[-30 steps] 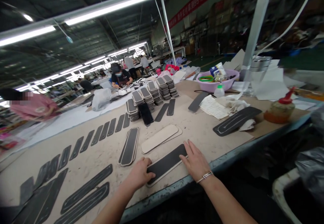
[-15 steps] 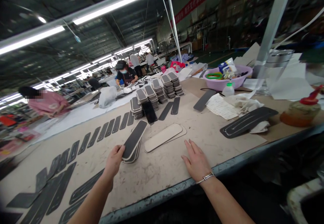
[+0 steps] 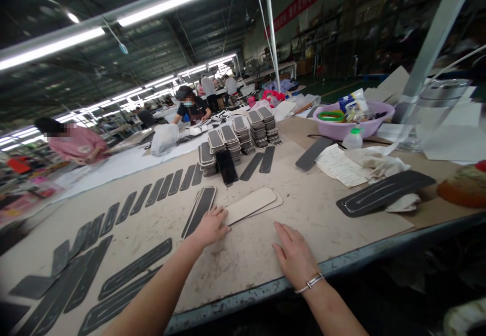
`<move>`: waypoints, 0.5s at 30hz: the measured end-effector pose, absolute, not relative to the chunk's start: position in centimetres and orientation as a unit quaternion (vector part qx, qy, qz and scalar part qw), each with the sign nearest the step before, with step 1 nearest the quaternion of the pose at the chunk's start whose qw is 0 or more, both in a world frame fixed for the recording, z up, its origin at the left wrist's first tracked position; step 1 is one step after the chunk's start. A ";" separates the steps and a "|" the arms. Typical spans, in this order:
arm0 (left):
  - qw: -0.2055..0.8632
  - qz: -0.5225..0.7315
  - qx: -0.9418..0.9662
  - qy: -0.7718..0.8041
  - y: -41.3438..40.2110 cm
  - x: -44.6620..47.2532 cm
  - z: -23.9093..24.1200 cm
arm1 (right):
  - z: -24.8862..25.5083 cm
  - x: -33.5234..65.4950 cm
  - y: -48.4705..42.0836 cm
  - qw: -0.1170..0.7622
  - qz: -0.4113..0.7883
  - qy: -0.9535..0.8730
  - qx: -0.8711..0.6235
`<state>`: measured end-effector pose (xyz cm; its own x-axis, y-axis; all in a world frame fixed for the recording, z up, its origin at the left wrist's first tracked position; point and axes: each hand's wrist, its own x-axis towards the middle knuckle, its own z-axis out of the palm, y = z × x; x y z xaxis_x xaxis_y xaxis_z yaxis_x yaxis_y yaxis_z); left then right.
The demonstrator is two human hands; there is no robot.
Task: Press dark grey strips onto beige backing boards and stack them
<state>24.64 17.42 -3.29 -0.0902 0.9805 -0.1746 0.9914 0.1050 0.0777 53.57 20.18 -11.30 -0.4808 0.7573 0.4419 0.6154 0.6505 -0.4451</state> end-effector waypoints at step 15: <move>0.048 0.041 0.717 0.694 17.4 23.9 -1.8 | -9.9 53.9 20.1 0.376 0.114 -0.847 -0.358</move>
